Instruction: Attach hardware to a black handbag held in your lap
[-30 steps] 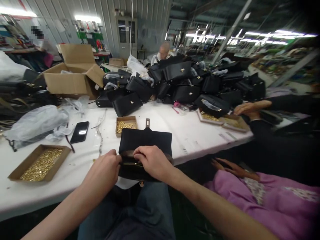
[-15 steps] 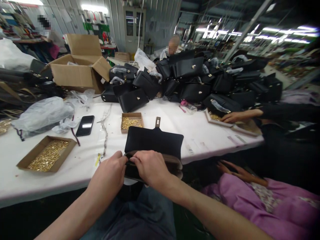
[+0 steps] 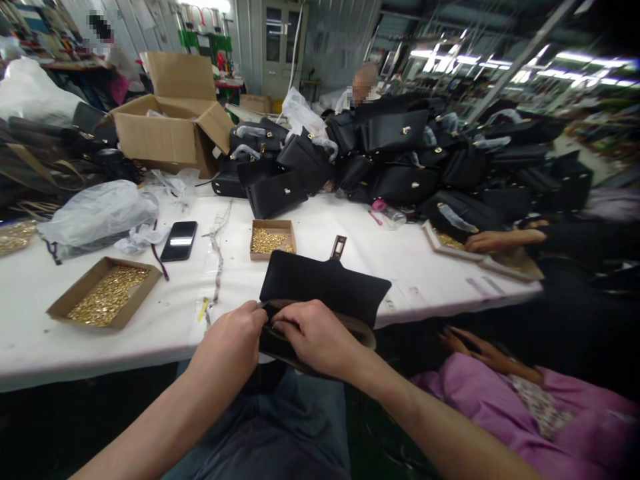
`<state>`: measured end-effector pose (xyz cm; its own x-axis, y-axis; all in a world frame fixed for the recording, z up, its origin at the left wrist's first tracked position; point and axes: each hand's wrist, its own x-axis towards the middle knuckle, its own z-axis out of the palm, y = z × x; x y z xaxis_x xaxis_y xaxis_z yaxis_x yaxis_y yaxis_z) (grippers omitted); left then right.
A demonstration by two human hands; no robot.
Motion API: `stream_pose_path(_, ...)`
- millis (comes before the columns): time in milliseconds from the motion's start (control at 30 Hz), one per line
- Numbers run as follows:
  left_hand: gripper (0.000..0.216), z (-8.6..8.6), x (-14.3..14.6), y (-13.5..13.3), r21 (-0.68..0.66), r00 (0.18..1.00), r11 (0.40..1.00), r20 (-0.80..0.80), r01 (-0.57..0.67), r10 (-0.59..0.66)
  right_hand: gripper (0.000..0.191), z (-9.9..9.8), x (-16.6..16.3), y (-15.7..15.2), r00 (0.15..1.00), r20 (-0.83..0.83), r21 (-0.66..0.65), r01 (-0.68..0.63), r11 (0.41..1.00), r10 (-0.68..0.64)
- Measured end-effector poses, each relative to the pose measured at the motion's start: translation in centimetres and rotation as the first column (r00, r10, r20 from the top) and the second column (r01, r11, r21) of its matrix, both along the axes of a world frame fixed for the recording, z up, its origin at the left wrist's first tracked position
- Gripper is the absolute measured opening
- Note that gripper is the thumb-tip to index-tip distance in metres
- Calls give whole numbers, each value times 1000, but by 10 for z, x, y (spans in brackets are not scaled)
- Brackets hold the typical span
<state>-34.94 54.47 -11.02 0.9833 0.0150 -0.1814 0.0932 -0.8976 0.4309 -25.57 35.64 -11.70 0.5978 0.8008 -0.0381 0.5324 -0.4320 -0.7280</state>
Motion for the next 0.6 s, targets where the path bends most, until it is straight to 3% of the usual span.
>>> stream_pose_path(167, 32, -5, -6, -1, -91, 999, 996, 48, 6, -2, 25, 5, 7, -5, 993, 31, -11, -111, 994, 111)
stream_pose_path(300, 32, -9, -7, -2, -106, 997, 994, 78, 12, -3, 24, 2, 8, -3, 989, 130, -42, -72, 996, 77)
stream_pose_path(467, 48, -14, -8, -7, -120, 984, 992, 177, 38, -17, 25, -3, 8, -2, 982, 188, -69, -3, 998, 16)
stream_pose_path(600, 39, -16, -8, -10, -141, 987, 990, 153, -26, 48, 21, -7, 11, -8, 975, 220, -21, -23, 1000, 27)
